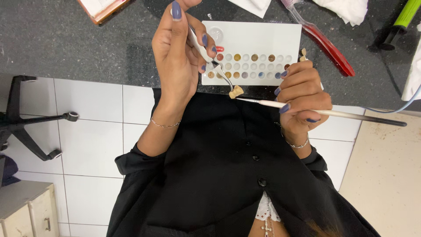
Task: The person holds a dental prosthesis with tweezers in one hand and uses a fine brush to apply and shape porcelain material on the crown, dipping the brush toward a shade palette of ceramic powders. They rotate the prosthesis to work on different surfaces and continue building up the material throughout the clip.
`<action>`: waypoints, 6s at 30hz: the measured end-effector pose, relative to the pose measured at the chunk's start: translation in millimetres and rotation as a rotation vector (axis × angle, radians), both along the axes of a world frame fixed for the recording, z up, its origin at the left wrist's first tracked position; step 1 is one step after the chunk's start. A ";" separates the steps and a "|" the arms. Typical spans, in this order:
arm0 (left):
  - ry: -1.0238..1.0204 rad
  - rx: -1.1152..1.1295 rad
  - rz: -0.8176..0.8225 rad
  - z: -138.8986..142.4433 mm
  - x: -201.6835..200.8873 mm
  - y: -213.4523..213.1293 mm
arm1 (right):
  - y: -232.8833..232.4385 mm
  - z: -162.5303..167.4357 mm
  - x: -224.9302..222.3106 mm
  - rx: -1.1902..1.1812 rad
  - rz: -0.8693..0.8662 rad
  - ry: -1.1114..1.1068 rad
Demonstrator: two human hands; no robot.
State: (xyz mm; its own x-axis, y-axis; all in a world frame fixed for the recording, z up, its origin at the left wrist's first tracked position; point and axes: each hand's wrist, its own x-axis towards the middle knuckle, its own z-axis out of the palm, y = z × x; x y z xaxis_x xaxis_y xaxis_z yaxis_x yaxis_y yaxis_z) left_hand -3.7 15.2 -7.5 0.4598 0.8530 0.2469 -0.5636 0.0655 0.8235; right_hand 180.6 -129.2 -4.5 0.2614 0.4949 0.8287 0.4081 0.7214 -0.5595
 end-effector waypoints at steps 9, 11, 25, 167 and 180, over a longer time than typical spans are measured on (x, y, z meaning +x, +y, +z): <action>-0.001 0.012 0.001 1.8 0.5 0.7 | -1.7 1.6 -0.4 -0.022 -0.015 -0.007; 0.000 0.003 0.005 1.7 0.8 0.1 | -0.3 0.5 0.2 -0.007 -0.008 -0.003; 0.007 -0.009 0.020 -0.6 5.3 2.2 | -3.2 1.0 -1.5 -0.066 -0.031 0.022; 0.061 0.033 0.023 4.7 3.5 3.2 | 3.7 -4.3 5.6 0.046 0.020 -0.085; 0.044 0.003 0.020 4.0 4.9 3.4 | 3.2 -1.8 4.3 0.012 0.035 -0.017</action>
State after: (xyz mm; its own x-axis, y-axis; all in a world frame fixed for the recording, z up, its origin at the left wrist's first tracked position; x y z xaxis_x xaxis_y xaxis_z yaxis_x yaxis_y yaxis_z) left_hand 1.3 18.6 -3.5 0.4531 0.8616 0.2290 -0.5279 0.0523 0.8477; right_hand 184.9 -126.1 -6.3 0.2297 0.4934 0.8389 0.3922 0.7420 -0.5438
